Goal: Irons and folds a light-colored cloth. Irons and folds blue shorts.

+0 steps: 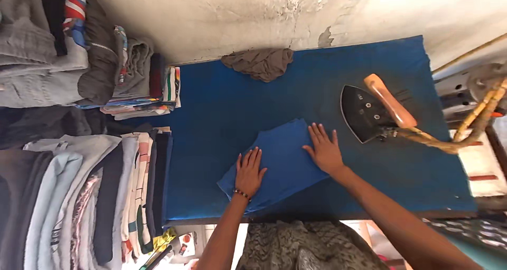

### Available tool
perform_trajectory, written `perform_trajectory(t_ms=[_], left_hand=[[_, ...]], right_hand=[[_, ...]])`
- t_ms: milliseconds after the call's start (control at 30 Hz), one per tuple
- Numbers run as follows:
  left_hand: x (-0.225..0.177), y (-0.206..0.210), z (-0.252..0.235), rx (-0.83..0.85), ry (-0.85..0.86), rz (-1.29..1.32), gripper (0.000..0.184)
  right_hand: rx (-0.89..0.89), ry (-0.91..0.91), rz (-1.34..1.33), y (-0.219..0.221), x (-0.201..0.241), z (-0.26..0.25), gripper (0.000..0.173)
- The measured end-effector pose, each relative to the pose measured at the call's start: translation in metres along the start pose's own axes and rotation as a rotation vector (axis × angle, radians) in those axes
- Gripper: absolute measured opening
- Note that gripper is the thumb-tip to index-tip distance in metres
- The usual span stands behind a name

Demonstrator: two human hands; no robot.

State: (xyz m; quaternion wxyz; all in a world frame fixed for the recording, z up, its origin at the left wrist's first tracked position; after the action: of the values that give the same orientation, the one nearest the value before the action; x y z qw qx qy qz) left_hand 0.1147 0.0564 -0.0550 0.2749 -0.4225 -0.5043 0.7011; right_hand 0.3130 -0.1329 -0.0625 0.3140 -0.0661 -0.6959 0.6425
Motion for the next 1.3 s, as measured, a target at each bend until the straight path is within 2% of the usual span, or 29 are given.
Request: perform_trajectory(t_ms=[67, 100, 167, 233, 300, 400, 467, 567, 633, 700, 733, 800, 867, 933, 967, 1033, 1100, 1133, 1233, 1300], left_hand=[[-0.024, -0.003, -0.007, -0.047, -0.002, 0.008, 0.053], [-0.041, -0.003, -0.009, -0.048, 0.028, 0.021, 0.051], [-0.07, 0.008, -0.006, -0.043, 0.139, 0.079, 0.046], [-0.081, 0.025, -0.002, 0.123, 0.158, 0.065, 0.062], [-0.082, 0.03, 0.0, 0.146, 0.188, 0.016, 0.072], [-0.078, 0.029, 0.009, 0.17, 0.218, 0.011, 0.072], [-0.076, 0.028, 0.012, 0.197, 0.199, 0.015, 0.073], [-0.066, 0.015, 0.019, 0.162, 0.107, 0.073, 0.07], [-0.041, -0.011, 0.023, 0.064, -0.118, 0.09, 0.059], [0.001, -0.043, 0.034, -0.044, -0.404, 0.072, 0.049], [0.023, -0.055, 0.041, -0.05, -0.537, 0.078, 0.047], [0.057, -0.068, 0.051, 0.069, -0.734, 0.165, 0.045], [0.075, -0.071, 0.055, 0.176, -0.76, 0.285, 0.043], [0.083, -0.071, 0.055, 0.228, -0.735, 0.384, 0.04], [0.085, -0.071, 0.055, 0.245, -0.727, 0.428, 0.039], [0.09, -0.069, 0.058, 0.254, -0.713, 0.513, 0.038], [0.095, -0.068, 0.058, 0.28, -0.7, 0.568, 0.037], [0.098, -0.07, 0.058, 0.292, -0.7, 0.588, 0.036], [0.108, -0.069, 0.059, 0.244, -0.72, 0.658, 0.031], [0.117, -0.067, 0.06, 0.216, -0.732, 0.712, 0.03]], right_hand=[[-0.08, -0.024, -0.026, -0.01, 0.021, -0.007, 0.061], [-0.078, -0.131, -0.08, -0.01, 0.042, -0.008, 0.054], [0.082, -0.397, -0.219, -0.002, 0.067, -0.015, 0.049], [0.219, -0.534, -0.24, 0.011, 0.052, -0.031, 0.051], [0.149, -0.549, -0.146, 0.015, 0.03, -0.045, 0.054], [0.031, -0.355, -0.066, 0.009, 0.007, -0.039, 0.062], [0.023, -0.272, -0.017, 0.002, -0.014, -0.029, 0.067], [-0.059, -0.176, 0.117, -0.056, -0.043, -0.021, 0.066], [-0.137, 0.055, 0.2, -0.127, -0.071, -0.019, 0.072], [-0.148, 0.367, 0.13, -0.174, -0.109, -0.009, 0.079], [-0.134, 0.521, 0.072, -0.177, -0.13, -0.003, 0.082], [-0.112, 0.747, -0.04, -0.169, -0.153, 0.0, 0.084], [-0.152, 0.822, -0.234, -0.166, -0.158, -0.005, 0.082], [-0.145, 0.782, -0.511, -0.167, -0.15, -0.009, 0.06], [-0.114, 0.753, -0.609, -0.167, -0.142, -0.011, 0.055], [-0.01, 0.717, -0.612, -0.168, -0.112, -0.015, 0.047], [0.128, 0.638, -0.481, -0.158, -0.074, -0.018, 0.042], [0.206, 0.565, -0.399, -0.149, -0.048, -0.022, 0.042], [0.441, 0.344, -0.195, -0.102, 0.031, -0.043, 0.067], [0.544, 0.243, -0.13, -0.08, 0.084, -0.056, 0.064]])
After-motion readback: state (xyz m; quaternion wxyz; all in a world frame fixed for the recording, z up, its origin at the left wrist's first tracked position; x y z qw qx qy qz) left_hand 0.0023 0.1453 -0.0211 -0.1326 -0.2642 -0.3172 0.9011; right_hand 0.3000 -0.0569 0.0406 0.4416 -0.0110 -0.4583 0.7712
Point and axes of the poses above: each hand's wrist, its own z-axis away from the middle knuckle, its own y-axis out of the palm, x = y × z, the point moved 4 cm from there along -z, towards the middle knuckle, and after that the axes turned 10 degrees about -y, right-handed, at the moved point
